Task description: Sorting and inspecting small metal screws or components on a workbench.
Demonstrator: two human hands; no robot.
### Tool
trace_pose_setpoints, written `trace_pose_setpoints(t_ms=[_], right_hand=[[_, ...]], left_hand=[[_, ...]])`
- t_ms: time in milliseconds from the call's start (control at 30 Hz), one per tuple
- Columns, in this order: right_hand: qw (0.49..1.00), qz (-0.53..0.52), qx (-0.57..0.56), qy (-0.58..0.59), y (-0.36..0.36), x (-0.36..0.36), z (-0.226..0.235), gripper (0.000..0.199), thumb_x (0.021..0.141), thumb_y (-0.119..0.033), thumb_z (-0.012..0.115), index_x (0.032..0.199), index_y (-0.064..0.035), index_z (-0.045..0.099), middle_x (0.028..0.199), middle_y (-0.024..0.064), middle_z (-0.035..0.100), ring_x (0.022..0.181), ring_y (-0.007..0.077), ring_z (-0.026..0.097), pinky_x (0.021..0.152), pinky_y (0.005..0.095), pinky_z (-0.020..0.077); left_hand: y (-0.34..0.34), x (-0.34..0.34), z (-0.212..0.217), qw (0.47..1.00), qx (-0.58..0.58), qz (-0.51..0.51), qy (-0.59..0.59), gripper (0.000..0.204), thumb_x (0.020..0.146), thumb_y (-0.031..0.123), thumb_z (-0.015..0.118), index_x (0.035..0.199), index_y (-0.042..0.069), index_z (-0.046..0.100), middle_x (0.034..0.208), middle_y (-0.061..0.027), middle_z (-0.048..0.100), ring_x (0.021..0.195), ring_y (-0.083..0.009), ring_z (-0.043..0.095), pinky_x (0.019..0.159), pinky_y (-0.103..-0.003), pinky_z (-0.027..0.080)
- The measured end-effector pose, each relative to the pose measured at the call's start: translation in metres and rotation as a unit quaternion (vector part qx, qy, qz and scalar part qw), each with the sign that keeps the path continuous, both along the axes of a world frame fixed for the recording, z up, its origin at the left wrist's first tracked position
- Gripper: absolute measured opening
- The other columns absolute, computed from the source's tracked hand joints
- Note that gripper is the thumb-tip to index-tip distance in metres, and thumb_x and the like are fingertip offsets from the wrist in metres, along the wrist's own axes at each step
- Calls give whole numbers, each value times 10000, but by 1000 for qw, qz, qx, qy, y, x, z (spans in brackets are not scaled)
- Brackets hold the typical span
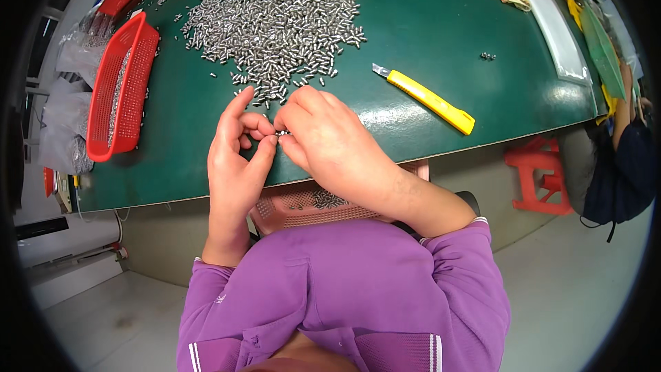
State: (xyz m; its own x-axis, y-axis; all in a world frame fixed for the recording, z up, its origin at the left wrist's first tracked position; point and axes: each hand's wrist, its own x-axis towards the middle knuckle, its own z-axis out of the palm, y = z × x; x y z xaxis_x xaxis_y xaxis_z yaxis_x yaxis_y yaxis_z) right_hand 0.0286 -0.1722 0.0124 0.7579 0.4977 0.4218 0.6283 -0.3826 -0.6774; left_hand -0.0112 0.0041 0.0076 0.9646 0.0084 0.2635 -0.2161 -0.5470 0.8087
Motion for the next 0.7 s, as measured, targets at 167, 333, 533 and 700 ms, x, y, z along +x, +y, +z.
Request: trace_pose_setpoints(t_ms=[167,333,533,700], right_hand=[[1000,0,5,13,-1,0,-1,207,806,-43,737,994,-46,650,1019,111,612,951,327,617,848,427,505],[1000,13,4,22,-3,3,3,237,798,-23,753,1015,-34,658,1007,117,617,923,311,633,803,414,530],[997,25,38,68,-5,5,3,158,813,1,683,964,-13,636,987,157,601,921,372,613,792,464,512],[998,13,25,56,-3,4,3,145,817,7,673,955,-14,636,971,153,597,911,369,611,789,462,512]], left_hand=[[-1,-1,-3,1000,-24,-1,-6,635,840,-50,682,1440,2,481,919,-47,661,871,-177,609,774,-335,493],[1,-2,-6,1000,-20,3,-10,641,840,-43,689,1444,21,487,926,-40,665,881,-174,610,762,-327,485],[2,-2,-9,999,-16,0,-36,683,825,-100,681,1468,20,484,927,-4,648,851,-73,561,749,-224,436],[3,-2,-8,999,-3,-2,-40,678,839,-76,672,1479,33,476,931,3,646,856,-71,567,757,-227,427]])
